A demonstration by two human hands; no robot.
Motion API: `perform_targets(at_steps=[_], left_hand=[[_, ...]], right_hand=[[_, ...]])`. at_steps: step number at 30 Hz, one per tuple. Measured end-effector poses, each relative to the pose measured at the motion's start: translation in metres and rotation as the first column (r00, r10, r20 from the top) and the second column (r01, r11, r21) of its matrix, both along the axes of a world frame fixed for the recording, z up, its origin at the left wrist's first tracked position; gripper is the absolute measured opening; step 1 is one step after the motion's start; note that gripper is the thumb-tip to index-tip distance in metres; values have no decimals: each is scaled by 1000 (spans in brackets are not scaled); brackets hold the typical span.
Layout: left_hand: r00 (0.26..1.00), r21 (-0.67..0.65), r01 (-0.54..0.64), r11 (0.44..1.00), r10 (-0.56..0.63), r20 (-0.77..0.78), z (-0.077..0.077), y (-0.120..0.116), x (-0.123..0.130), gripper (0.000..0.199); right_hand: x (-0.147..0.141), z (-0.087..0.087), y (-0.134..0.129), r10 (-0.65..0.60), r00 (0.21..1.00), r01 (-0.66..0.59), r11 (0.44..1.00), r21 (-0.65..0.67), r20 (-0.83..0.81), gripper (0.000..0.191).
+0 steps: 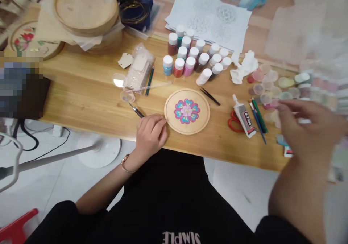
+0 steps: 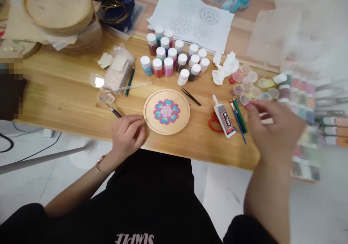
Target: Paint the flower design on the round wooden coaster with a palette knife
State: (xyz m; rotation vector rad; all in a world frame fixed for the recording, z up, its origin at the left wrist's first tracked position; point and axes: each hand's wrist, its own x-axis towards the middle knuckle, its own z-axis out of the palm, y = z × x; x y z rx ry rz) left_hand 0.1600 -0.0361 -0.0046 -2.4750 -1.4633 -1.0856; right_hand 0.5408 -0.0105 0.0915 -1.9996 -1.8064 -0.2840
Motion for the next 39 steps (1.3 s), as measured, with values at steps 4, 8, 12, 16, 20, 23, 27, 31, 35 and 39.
perform_targets(at_steps=[4, 8, 12, 16, 20, 23, 27, 31, 35, 39], left_hand=[[999, -92, -27, 995, 24, -33, 0, -1, -1, 21], [997, -285, -59, 957, 44, -59, -3, -2, -1, 38], [995, -374, -70, 925, 38, -93, 4, -3, 2, 55], [988, -461, -65, 885, -8, -155, 20, 4, 5, 75], [971, -597, -53, 800, -97, -217, 32, 18, 9, 91], [971, -593, -49, 804, -102, -217, 34, 26, 11, 89], [979, -578, -47, 814, -78, -190, 37, 31, 12, 81], [983, -558, -29, 830, -78, -167, 39, 35, 11, 80], [991, -537, -2, 843, -72, -117, 39, 34, 7, 81], [995, -550, 0, 835, -55, -84, 41, 27, 3, 81]], right_hand=[[-64, -24, 8, 55, 974, -76, 993, -90, -220, 27], [-100, -43, 13, 27, 944, -143, 931, -336, -328, 32], [-118, -59, 14, -32, 963, -97, 885, -455, -267, 39], [-131, -67, 13, -31, 962, -106, 875, -473, -271, 42], [-141, -70, 10, -53, 955, -98, 874, -476, -293, 44], [-145, -73, 8, -62, 945, -98, 884, -458, -322, 43], [-149, -75, 8, -83, 922, -89, 905, -416, -379, 44], [-148, -76, 6, -89, 882, -88, 933, -348, -462, 45], [-143, -78, 3, -69, 816, -112, 955, -274, -574, 47], [-140, -80, -2, -55, 728, -134, 966, -220, -683, 49]])
